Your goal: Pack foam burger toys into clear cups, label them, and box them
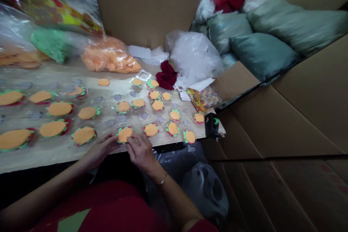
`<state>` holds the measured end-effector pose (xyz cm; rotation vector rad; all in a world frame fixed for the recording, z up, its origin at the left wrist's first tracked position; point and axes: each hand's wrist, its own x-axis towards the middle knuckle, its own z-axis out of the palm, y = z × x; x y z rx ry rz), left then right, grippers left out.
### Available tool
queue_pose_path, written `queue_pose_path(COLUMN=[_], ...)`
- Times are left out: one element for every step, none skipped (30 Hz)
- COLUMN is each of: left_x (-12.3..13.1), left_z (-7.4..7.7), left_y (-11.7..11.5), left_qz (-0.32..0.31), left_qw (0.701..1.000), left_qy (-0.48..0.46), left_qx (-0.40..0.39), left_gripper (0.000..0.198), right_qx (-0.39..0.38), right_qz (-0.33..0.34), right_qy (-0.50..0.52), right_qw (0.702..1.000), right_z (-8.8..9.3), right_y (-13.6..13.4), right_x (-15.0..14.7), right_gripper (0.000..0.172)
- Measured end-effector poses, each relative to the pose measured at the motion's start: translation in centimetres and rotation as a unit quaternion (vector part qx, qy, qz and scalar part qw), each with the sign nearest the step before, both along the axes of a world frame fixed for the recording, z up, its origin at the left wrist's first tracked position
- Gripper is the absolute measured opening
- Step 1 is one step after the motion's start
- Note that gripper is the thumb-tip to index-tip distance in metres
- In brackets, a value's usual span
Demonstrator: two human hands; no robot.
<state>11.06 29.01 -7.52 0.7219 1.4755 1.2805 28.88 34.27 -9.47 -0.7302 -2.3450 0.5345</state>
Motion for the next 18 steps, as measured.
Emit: queue_pose_path(left_x=[-0.1, -0.3, -0.5, -0.8, -1.0, -1.3, -1.5, -1.7, -1.9, -2.0, -2.1, -2.1, -2.1, -2.0, -1.9, -1.8, -1.6, -1.5], left_z=[0.2, 0.4, 0.5, 0.5, 0.6, 0.6, 0.6, 0.7, 0.7, 0.7, 0.7, 0.7, 0.7, 0.6, 0.5, 0.4, 0.3, 0.1], left_y=[-0.6, -1.2, -1.8, -2.3, -2.9, -3.4, -3.8, -4.3, -4.7, -5.1, -5.4, -5.8, -6.1, -6.5, -6.7, -6.9, -7.1, -7.2], left_qz=[0.0, 0.004, 0.012, 0.018, 0.019, 0.018, 0.015, 0.01, 0.002, -0.005, -0.013, -0.023, -0.032, -0.041, -0.047, -0.05, -0.051, -0.045], left_qw=[0.999, 0.998, 0.994, 0.99, 0.985, 0.981, 0.98, 0.982, 0.985, 0.987, 0.989, 0.989, 0.988, 0.986, 0.984, 0.981, 0.979, 0.977], left_qy=[-0.032, -0.068, -0.105, -0.141, -0.173, -0.193, -0.198, -0.187, -0.171, -0.156, -0.144, -0.14, -0.14, -0.146, -0.155, -0.166, -0.18, -0.193], left_qx=[0.004, 0.006, 0.004, -0.001, -0.008, -0.015, -0.019, -0.022, -0.025, -0.031, -0.039, -0.05, -0.063, -0.073, -0.079, -0.081, -0.08, -0.081], left_gripper=[0.036, 0.036, 0.036, 0.04, 0.046, 0.05, 0.05, 0.048, 0.045, 0.043, 0.041, 0.04, 0.039, 0.038, 0.037, 0.037, 0.038, 0.038], right_qx=[0.009, 0.013, 0.009, -0.004, -0.023, -0.048, -0.076, -0.102, -0.126, -0.146, -0.163, -0.178, -0.192, -0.205, -0.218, -0.231, -0.241, -0.247], right_qz=[0.014, 0.028, 0.037, 0.039, 0.039, 0.038, 0.04, 0.047, 0.059, 0.074, 0.087, 0.098, 0.107, 0.113, 0.118, 0.12, 0.118, 0.114], right_qy=[0.006, 0.011, 0.018, 0.028, 0.039, 0.049, 0.052, 0.046, 0.026, -0.005, -0.039, -0.068, -0.088, -0.096, -0.094, -0.085, -0.071, -0.057], right_qw=[1.0, 0.999, 0.999, 0.999, 0.998, 0.997, 0.995, 0.993, 0.99, 0.987, 0.982, 0.977, 0.972, 0.967, 0.964, 0.962, 0.961, 0.961], right_z=[0.3, 0.6, 0.8, 1.0, 1.3, 1.6, 1.9, 2.4, 2.9, 3.4, 3.8, 4.2, 4.5, 4.6, 4.5, 4.4, 4.1, 3.7], right_y=[-0.2, -0.5, -0.8, -1.0, -1.2, -1.4, -1.5, -1.6, -1.7, -1.8, -1.8, -1.9, -2.0, -2.1, -2.2, -2.3, -2.4, -2.4], right_x=[-0.3, -0.6, -1.0, -1.4, -1.8, -2.1, -2.5, -2.7, -2.9, -3.0, -3.0, -3.0, -2.9, -2.9, -2.8, -2.8, -2.9, -3.0], right_gripper=[0.029, 0.028, 0.028, 0.028, 0.028, 0.03, 0.032, 0.036, 0.039, 0.041, 0.042, 0.042, 0.041, 0.038, 0.033, 0.026, 0.02, 0.015])
